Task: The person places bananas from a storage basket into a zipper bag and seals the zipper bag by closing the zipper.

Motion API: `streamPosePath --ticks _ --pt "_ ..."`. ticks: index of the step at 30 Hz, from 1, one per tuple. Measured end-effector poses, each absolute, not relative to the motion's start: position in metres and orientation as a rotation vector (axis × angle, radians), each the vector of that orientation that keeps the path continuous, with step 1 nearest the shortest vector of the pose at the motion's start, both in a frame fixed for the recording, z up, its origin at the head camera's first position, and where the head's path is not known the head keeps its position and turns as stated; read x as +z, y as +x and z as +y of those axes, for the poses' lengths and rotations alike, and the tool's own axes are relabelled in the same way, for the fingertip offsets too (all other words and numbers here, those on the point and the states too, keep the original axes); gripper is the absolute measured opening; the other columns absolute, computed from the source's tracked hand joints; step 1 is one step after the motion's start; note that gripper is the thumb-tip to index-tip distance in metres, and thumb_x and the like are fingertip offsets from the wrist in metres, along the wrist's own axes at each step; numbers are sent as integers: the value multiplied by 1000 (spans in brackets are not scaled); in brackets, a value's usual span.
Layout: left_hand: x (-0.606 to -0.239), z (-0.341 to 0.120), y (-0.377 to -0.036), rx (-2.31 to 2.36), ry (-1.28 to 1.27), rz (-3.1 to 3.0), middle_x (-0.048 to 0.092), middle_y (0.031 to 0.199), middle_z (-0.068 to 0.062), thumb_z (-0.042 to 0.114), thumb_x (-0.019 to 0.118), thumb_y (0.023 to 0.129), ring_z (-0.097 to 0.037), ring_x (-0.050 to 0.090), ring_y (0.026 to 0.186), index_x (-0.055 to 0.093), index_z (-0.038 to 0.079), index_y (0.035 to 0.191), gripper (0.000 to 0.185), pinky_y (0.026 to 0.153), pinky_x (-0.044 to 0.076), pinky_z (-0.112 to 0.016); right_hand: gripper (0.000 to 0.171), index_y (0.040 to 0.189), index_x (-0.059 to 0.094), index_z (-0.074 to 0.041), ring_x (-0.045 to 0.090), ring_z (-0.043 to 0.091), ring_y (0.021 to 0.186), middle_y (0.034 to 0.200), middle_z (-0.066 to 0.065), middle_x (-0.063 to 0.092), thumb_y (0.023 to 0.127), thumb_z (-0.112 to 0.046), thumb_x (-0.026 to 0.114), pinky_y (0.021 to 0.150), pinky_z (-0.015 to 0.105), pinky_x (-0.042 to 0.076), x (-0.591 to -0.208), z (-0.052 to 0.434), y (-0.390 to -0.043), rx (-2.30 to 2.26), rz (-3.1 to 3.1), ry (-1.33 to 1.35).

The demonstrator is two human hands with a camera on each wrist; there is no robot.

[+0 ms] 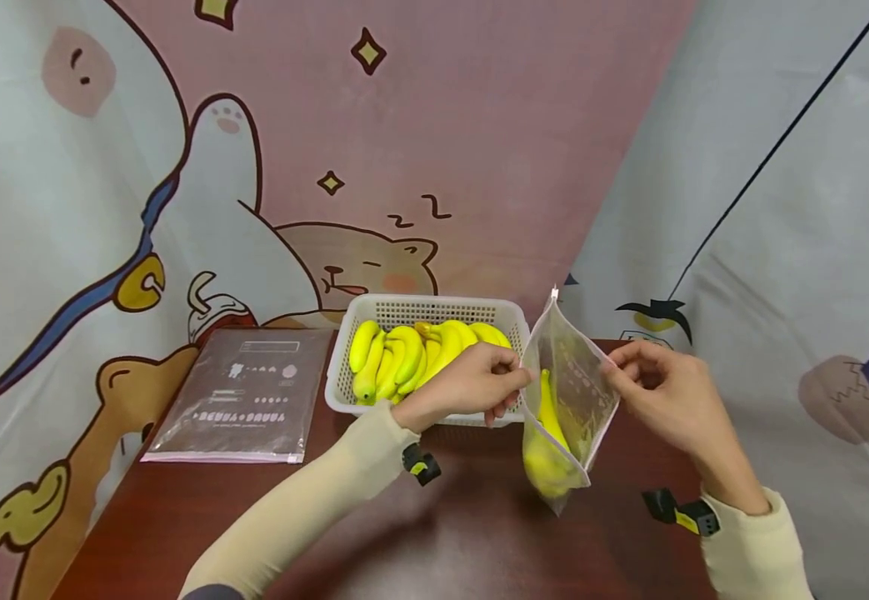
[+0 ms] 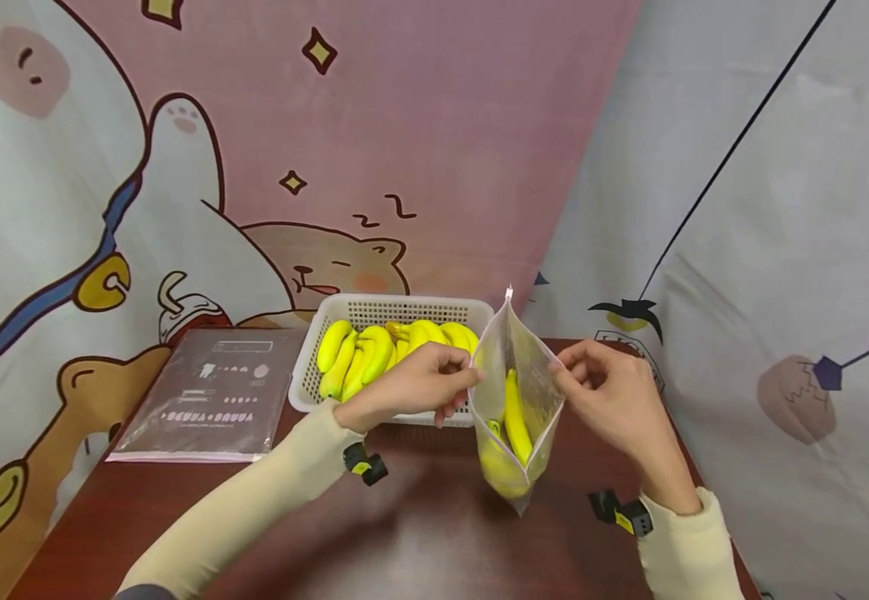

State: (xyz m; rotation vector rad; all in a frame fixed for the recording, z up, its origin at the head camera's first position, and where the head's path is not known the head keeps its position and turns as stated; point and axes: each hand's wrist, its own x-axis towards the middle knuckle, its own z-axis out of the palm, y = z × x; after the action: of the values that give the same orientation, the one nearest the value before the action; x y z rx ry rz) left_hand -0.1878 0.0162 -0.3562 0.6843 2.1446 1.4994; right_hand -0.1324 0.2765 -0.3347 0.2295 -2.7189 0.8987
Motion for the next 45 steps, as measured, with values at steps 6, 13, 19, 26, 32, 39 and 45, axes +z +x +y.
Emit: streamPosePath --ticks 6,13,19,26,32,39,45 --pt "-358 17 -186 1553 702 2203 56 58 -4 27 62 103 -17 52 46 58 11 73 34 49 52 -31 16 89 69 -17 50 8 53 68 -3 65 94 -33 69 50 26 37 -325 279 -122 711 -2830 74" --pt "-358 15 -186 1631 653 2225 51 51 -5 24 61 102 -19 51 42 60 7 75 32 47 51 -31 8 84 69 -19 48 9 54 62 -6 60 89 -24 64 50 27 34 -313 294 -117 676 -2859 -101" --pt "-358 29 -188 1651 668 2154 50 49 -7 31 64 102 -20 49 41 56 7 73 39 45 47 -29 25 96 71 -14 54 10 54 64 -3 63 94 -38 65 48 30 39 -313 307 -126 761 -2970 -185" --pt "-363 44 -191 1631 679 2137 49 47 -6 34 64 102 -19 49 39 54 10 72 40 43 47 -29 51 111 66 -7 59 12 57 71 0 68 93 -55 68 49 31 43 -323 311 -128 834 -3086 -179" --pt "-364 36 -198 1638 672 2235 51 48 -6 29 62 103 -19 51 40 60 6 77 35 45 49 -32 32 107 70 -10 53 7 58 70 -4 66 92 -39 71 50 29 38 -321 323 -126 740 -3004 -175" --pt "-375 26 -207 1612 652 2215 52 53 -6 38 61 103 -19 51 44 59 8 76 41 54 55 -45 34 112 70 -9 58 8 57 71 -5 69 93 -37 72 52 28 43 -322 335 -126 808 -2966 -173" --pt "-381 23 -209 1567 719 2170 55 60 -6 48 54 104 -18 52 48 58 12 76 46 50 52 -39 34 110 69 -9 60 9 57 68 -9 68 95 -38 71 53 27 46 -328 342 -128 891 -2925 -122"
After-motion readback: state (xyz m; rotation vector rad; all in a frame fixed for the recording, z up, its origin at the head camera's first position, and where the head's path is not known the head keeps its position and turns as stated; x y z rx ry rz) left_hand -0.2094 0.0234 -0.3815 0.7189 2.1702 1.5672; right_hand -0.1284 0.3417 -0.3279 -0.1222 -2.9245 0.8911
